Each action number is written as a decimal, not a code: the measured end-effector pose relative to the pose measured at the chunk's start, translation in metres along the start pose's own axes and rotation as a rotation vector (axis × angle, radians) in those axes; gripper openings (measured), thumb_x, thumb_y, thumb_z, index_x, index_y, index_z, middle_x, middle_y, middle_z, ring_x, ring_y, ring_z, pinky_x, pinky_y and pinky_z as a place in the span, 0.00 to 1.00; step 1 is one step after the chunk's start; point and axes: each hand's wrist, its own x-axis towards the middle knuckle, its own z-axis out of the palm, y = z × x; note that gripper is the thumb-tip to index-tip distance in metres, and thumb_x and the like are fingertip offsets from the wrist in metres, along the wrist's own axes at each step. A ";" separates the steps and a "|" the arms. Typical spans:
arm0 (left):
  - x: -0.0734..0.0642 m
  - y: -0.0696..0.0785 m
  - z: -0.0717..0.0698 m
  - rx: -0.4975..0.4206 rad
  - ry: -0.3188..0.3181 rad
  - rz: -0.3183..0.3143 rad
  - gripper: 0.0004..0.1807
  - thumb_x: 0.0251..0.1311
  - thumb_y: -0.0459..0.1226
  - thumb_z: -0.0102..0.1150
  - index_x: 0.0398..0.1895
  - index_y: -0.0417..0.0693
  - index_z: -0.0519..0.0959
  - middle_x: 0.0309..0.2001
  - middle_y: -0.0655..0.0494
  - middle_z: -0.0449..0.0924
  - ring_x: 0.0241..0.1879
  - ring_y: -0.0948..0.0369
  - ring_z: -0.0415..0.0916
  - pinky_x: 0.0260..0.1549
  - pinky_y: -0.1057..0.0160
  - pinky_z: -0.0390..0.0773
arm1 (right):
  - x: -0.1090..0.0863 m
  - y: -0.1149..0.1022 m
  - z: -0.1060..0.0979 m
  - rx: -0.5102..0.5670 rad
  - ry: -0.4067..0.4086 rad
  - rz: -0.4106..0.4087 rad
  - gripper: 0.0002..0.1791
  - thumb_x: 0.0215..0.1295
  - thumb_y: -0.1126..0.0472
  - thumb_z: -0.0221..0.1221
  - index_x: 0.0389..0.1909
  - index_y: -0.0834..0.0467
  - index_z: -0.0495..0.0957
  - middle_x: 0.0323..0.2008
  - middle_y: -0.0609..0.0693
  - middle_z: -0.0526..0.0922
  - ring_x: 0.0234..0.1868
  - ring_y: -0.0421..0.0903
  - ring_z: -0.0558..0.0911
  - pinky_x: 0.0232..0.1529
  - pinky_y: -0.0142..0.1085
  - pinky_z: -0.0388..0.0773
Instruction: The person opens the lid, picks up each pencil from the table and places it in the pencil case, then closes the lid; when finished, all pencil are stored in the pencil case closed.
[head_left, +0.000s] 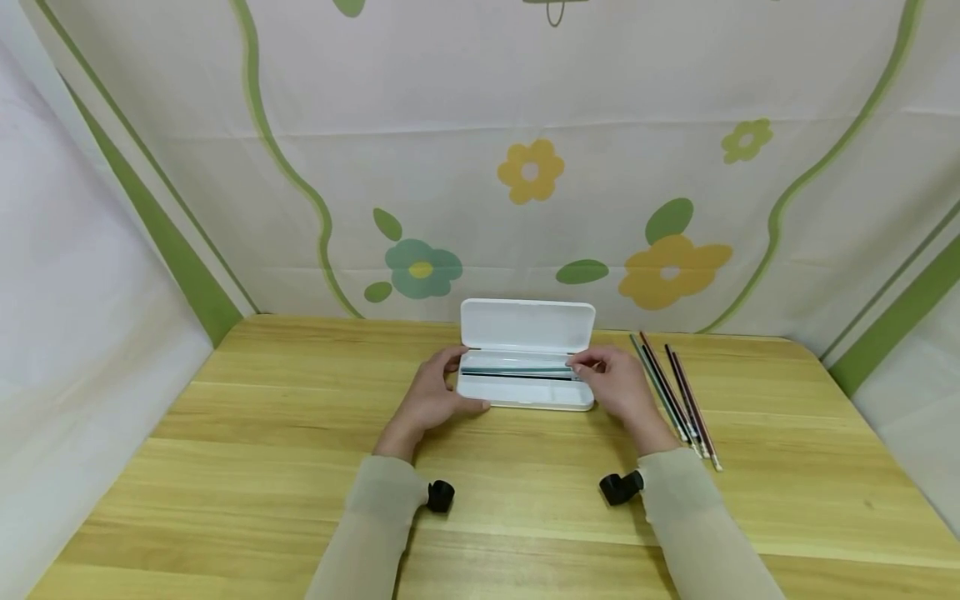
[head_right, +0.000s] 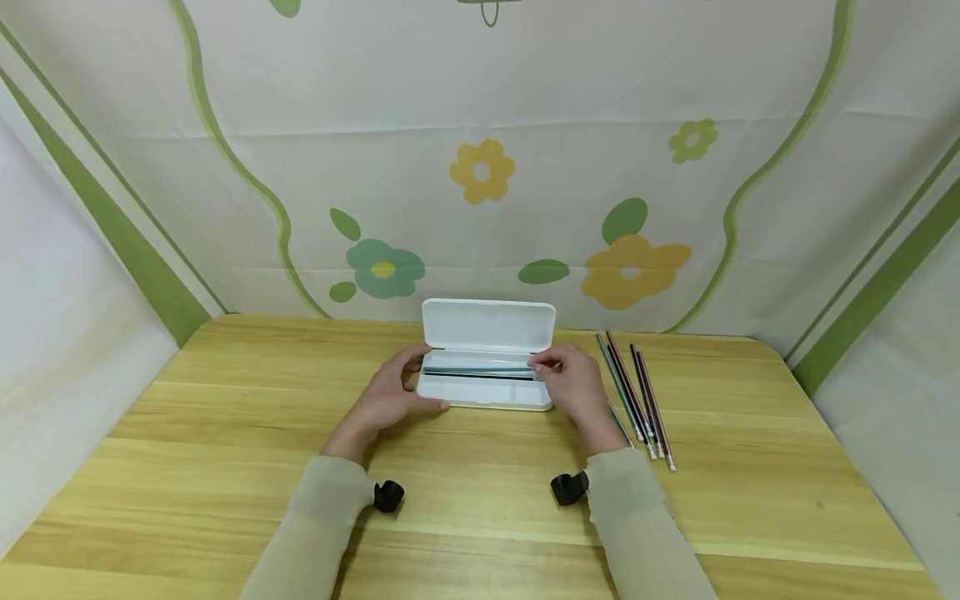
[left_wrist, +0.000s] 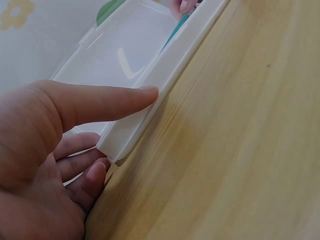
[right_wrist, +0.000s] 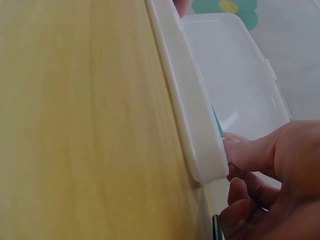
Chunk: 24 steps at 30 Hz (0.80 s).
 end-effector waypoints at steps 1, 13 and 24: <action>0.000 0.000 0.000 0.001 0.001 0.000 0.50 0.46 0.31 0.86 0.76 0.48 0.73 0.67 0.46 0.78 0.63 0.48 0.75 0.64 0.45 0.77 | 0.000 0.000 0.000 -0.010 0.003 -0.011 0.09 0.78 0.61 0.63 0.47 0.55 0.91 0.49 0.58 0.87 0.44 0.52 0.78 0.42 0.39 0.73; 0.000 0.000 -0.001 -0.004 0.000 -0.003 0.50 0.45 0.31 0.86 0.76 0.48 0.73 0.67 0.45 0.79 0.59 0.49 0.76 0.58 0.51 0.78 | -0.001 0.004 0.002 -0.063 0.016 -0.103 0.07 0.76 0.65 0.64 0.45 0.56 0.91 0.48 0.58 0.87 0.41 0.51 0.79 0.41 0.39 0.74; 0.000 -0.001 0.000 -0.001 0.000 -0.005 0.50 0.46 0.31 0.86 0.76 0.49 0.72 0.67 0.45 0.78 0.59 0.49 0.76 0.56 0.53 0.79 | -0.002 0.003 0.003 -0.089 0.031 -0.126 0.07 0.74 0.65 0.66 0.43 0.56 0.92 0.49 0.57 0.88 0.40 0.51 0.78 0.41 0.40 0.74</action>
